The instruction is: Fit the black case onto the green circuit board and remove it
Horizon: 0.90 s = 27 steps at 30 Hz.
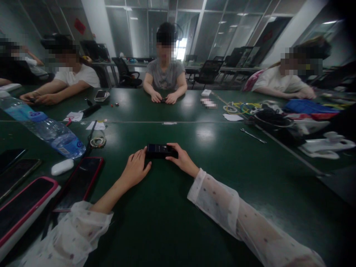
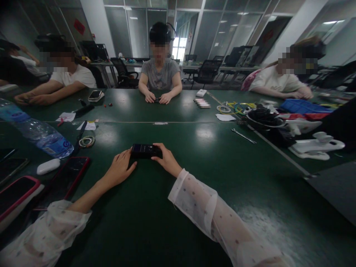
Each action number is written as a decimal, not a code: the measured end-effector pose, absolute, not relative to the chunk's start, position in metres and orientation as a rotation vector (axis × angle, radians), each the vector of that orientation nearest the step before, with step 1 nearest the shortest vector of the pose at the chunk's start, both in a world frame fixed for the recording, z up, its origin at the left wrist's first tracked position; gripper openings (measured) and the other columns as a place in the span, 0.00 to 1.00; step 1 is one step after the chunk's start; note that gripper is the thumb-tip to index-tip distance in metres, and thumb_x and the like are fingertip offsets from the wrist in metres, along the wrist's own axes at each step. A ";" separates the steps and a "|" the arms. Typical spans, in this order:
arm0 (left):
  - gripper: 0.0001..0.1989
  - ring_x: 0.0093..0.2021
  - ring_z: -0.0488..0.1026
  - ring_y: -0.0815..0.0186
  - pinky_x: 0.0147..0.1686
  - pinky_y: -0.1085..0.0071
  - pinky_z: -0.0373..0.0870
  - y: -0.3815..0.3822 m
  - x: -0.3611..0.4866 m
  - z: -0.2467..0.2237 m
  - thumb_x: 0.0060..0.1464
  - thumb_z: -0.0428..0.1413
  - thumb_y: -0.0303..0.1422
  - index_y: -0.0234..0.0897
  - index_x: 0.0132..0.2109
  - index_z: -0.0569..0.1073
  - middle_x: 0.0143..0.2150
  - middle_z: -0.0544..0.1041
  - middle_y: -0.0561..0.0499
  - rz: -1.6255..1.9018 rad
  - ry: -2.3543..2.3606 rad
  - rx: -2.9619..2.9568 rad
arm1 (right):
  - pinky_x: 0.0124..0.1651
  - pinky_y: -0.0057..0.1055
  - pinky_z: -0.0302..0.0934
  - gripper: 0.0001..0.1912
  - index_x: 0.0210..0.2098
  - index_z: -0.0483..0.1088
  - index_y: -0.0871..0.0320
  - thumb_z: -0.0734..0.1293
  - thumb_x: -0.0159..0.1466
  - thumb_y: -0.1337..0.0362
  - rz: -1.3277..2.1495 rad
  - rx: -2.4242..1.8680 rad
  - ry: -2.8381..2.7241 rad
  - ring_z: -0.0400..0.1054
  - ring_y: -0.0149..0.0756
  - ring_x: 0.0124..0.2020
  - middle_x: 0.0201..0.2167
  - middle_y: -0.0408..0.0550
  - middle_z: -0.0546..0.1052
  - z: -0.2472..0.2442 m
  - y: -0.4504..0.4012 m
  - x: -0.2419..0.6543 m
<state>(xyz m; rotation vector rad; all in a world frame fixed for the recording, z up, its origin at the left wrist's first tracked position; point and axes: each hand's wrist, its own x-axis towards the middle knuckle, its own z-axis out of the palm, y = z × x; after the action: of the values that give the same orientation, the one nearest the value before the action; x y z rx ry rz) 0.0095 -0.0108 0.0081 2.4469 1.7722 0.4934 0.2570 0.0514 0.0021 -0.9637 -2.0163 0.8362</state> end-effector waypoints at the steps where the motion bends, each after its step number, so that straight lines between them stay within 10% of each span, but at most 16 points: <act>1: 0.32 0.67 0.59 0.51 0.63 0.50 0.55 -0.011 0.009 0.008 0.67 0.42 0.43 0.30 0.70 0.47 0.67 0.63 0.34 0.499 1.769 2.448 | 0.61 0.51 0.63 0.28 0.59 0.60 0.49 0.71 0.61 0.64 0.847 -0.959 -2.006 0.69 0.44 0.58 0.55 0.50 0.72 0.002 0.052 0.257; 27: 0.29 0.69 0.53 0.51 0.62 0.48 0.57 -0.006 0.000 0.000 0.67 0.43 0.47 0.35 0.68 0.56 0.71 0.55 0.37 0.583 1.757 2.321 | 0.64 0.51 0.60 0.30 0.58 0.60 0.49 0.72 0.60 0.64 0.901 -1.035 -1.925 0.66 0.44 0.61 0.58 0.51 0.70 -0.010 0.060 0.257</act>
<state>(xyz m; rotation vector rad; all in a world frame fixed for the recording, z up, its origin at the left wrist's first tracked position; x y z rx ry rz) 0.0003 -0.0061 0.0002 2.3211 1.7575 0.5832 0.2568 0.0596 -0.0097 -1.0353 -1.9253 0.9007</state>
